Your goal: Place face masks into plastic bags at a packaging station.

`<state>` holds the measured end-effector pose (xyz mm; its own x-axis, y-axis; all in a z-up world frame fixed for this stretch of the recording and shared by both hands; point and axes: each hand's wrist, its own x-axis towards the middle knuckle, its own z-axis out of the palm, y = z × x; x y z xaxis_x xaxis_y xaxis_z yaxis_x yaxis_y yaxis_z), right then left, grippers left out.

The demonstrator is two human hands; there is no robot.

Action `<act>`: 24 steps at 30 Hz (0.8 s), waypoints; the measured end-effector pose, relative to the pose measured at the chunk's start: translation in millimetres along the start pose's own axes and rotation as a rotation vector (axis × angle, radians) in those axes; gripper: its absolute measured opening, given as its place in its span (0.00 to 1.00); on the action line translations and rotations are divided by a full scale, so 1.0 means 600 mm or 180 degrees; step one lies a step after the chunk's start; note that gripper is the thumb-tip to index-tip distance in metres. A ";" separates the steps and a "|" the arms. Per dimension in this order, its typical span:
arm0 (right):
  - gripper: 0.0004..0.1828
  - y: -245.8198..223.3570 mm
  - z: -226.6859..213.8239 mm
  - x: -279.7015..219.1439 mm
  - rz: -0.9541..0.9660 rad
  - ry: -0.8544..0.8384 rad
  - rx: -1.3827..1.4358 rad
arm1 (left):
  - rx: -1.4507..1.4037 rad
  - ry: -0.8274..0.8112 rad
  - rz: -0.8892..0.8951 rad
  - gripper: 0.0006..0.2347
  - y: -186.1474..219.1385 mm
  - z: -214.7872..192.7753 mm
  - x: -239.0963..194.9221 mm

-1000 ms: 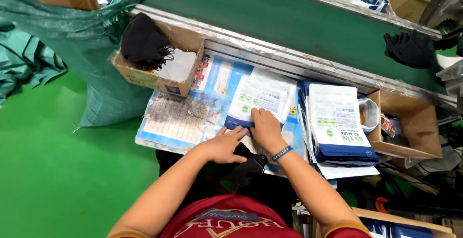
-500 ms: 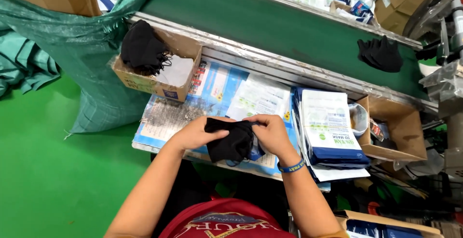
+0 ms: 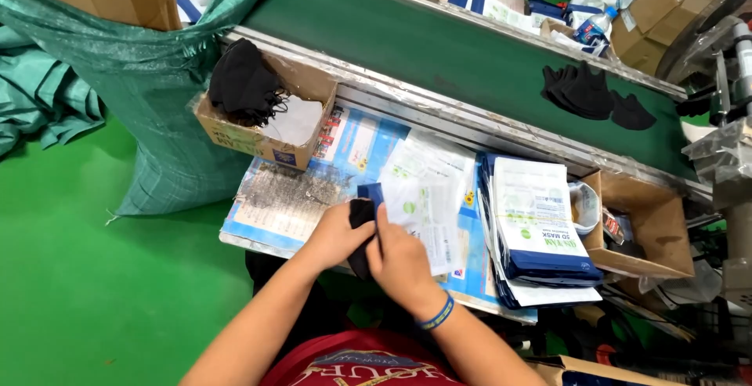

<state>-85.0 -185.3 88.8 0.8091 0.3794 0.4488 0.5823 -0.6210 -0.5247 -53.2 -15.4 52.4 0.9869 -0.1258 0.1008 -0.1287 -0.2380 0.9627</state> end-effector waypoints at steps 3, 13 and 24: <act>0.33 0.011 0.008 -0.003 -0.0136 -0.0091 -0.0018 | -0.0406 0.0539 -0.0384 0.10 0.001 0.012 -0.013; 0.31 0.031 -0.018 -0.037 0.0010 0.0073 0.0441 | -0.3858 0.0110 -0.1212 0.14 -0.036 0.124 -0.039; 0.41 -0.001 -0.186 -0.043 -0.1171 -0.0994 0.1171 | -0.0350 -0.1197 0.1587 0.21 0.072 0.115 -0.101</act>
<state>-115.1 -271.2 158.6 0.5022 0.7421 0.4439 0.7724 -0.1542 -0.6161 -125.0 -84.6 70.8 0.7068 -0.5305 0.4680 -0.5338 0.0342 0.8449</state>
